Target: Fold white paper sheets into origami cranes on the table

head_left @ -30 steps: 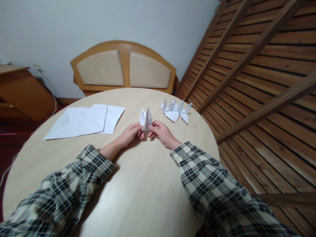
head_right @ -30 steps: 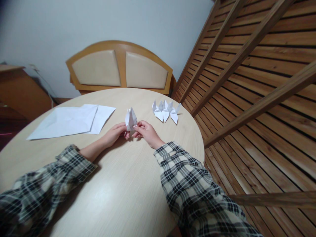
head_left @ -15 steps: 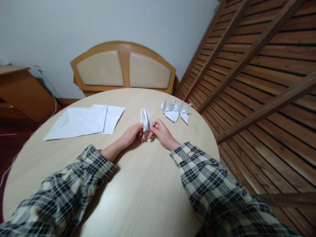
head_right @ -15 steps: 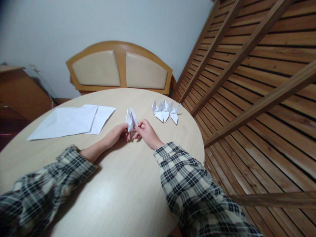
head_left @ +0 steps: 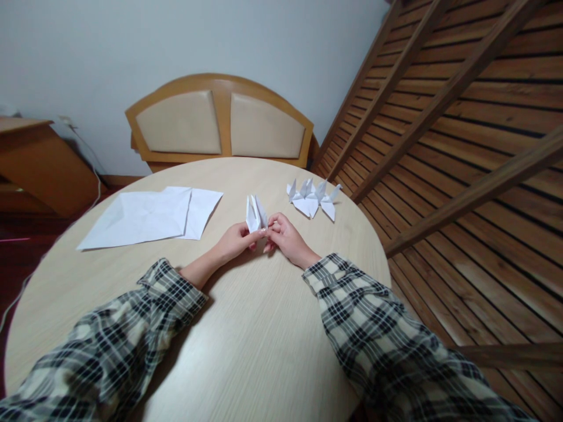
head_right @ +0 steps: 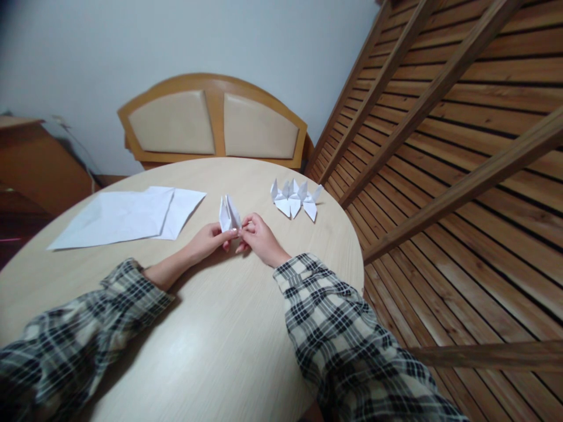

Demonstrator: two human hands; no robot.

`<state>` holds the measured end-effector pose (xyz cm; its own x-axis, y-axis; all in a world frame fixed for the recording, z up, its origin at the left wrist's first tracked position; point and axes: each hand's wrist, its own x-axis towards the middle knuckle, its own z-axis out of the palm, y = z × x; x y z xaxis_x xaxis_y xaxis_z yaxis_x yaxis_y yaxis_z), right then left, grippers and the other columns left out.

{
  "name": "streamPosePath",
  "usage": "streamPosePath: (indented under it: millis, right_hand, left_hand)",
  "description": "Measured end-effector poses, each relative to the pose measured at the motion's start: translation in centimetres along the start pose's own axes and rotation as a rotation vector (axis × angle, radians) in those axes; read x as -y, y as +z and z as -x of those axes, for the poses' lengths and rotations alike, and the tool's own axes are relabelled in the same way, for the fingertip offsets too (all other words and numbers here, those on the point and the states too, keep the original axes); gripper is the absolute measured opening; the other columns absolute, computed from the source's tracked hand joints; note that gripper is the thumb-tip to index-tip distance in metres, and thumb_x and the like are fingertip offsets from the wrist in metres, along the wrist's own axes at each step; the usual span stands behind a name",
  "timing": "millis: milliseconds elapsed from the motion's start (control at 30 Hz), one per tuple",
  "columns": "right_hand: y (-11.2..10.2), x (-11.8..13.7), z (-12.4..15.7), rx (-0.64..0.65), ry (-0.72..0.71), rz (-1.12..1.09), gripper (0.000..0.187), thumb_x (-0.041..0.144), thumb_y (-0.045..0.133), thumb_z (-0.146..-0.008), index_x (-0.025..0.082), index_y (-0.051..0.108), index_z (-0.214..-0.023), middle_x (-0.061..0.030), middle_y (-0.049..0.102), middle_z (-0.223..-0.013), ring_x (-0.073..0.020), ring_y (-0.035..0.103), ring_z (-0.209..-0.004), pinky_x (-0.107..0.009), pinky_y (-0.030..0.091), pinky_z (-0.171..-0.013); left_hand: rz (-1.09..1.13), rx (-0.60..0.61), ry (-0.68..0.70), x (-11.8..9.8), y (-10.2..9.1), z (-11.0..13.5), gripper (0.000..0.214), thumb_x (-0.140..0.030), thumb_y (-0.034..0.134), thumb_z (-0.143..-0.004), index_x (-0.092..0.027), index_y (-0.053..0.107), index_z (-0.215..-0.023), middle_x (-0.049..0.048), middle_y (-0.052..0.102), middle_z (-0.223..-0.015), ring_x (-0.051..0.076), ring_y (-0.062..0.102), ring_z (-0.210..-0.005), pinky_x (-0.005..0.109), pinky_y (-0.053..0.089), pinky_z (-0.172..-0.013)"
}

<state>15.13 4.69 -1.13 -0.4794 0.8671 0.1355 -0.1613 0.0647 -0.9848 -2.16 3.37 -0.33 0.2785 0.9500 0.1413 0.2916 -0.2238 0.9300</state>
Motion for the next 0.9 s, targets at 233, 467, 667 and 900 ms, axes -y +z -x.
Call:
streamPosePath:
  millis: [233,467,667,900]
  right_hand:
    - [-0.27,-0.49,-0.05,-0.025,-0.013,0.033,0.034,0.038,0.066,-0.082,0.025,0.038,-0.095,0.0098,0.062,-0.064,-0.0102,0.061,-0.046,-0.019,0.047,-0.041]
    - [-0.28,-0.67,-0.11,-0.021,-0.001,0.033,0.037,0.037,0.068,-0.082,0.025,0.038,-0.100,0.0092,0.063,-0.064,-0.0106,0.063,-0.049,-0.019,0.051,-0.044]
    - [-0.23,-0.40,-0.09,-0.016,0.021,0.008,0.045,0.033,0.072,-0.081,0.024,0.040,-0.110,0.0068,0.065,-0.067,-0.0108,0.065,-0.053,-0.021,0.055,-0.051]
    - [-0.24,-0.31,-0.23,-0.022,0.060,-0.003,0.036,0.044,0.064,-0.088,0.022,0.042,-0.105,0.0011,0.069,-0.071,-0.0114,0.067,-0.055,-0.020,0.054,-0.051]
  left_hand:
    - [-0.021,0.004,0.011,-0.01,-0.05,0.02,0.042,-0.047,0.048,-0.090,-0.019,0.054,-0.059,0.0034,0.056,-0.058,0.015,0.050,-0.055,0.030,0.038,-0.058]
    - [-0.024,-0.008,-0.019,0.00,-0.14,0.13,0.040,-0.046,0.043,-0.091,-0.018,0.053,-0.065,0.0025,0.056,-0.060,0.014,0.049,-0.057,0.031,0.039,-0.060]
    - [0.027,0.017,-0.029,-0.01,-0.22,0.20,0.040,-0.046,0.042,-0.092,-0.018,0.052,-0.064,0.0033,0.056,-0.061,0.014,0.050,-0.058,0.031,0.040,-0.063]
    - [-0.052,0.083,0.032,-0.65,-0.16,0.35,0.040,-0.047,0.041,-0.092,-0.019,0.050,-0.064,0.0007,0.052,-0.059,0.013,0.046,-0.056,0.029,0.037,-0.058]
